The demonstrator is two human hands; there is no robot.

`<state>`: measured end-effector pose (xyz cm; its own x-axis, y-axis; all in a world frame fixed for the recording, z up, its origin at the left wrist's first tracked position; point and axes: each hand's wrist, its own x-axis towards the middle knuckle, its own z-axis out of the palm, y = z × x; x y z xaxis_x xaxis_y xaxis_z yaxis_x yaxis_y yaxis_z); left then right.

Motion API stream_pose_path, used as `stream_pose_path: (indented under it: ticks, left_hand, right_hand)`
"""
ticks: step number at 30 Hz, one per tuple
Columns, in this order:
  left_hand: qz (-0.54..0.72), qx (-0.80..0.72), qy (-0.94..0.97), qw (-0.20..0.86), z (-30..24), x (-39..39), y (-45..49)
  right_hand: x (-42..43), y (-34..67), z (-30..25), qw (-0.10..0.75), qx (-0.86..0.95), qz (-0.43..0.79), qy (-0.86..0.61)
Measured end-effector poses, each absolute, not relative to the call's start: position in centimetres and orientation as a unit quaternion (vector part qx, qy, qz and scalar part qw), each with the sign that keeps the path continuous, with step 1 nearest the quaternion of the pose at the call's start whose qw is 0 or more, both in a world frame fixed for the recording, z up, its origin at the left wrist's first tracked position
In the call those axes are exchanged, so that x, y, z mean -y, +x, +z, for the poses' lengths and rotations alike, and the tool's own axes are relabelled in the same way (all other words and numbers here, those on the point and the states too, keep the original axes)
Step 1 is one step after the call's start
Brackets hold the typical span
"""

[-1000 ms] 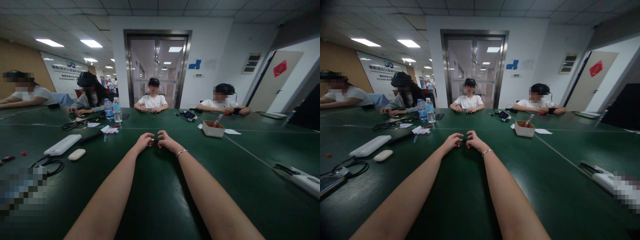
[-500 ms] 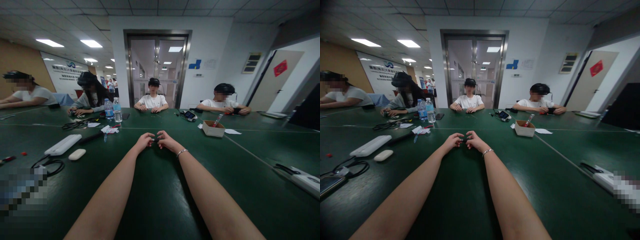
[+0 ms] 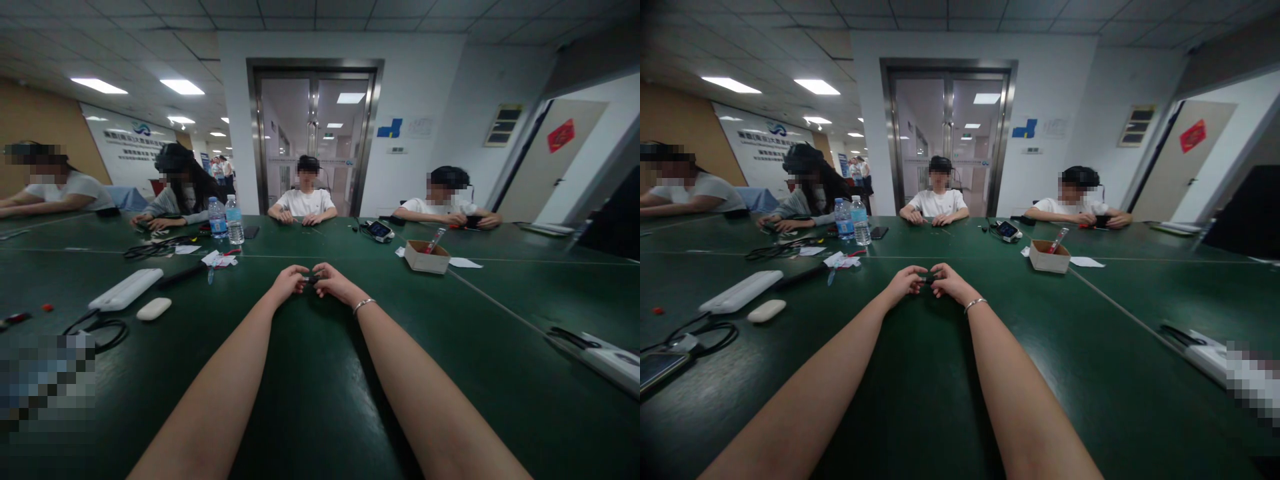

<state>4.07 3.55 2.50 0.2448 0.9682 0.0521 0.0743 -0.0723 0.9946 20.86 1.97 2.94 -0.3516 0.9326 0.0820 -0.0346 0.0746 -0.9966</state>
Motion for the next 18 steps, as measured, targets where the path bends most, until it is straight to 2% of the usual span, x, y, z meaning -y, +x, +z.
stream_pose_path:
  ticks: [18]
  left_hand:
    - [0.415, -0.432, 0.61, 0.518, 2.05, -4.18, 3.93]
  right_hand:
    - [-2.33, 21.04, 2.45, 0.425, 0.61, 0.559, -0.366]
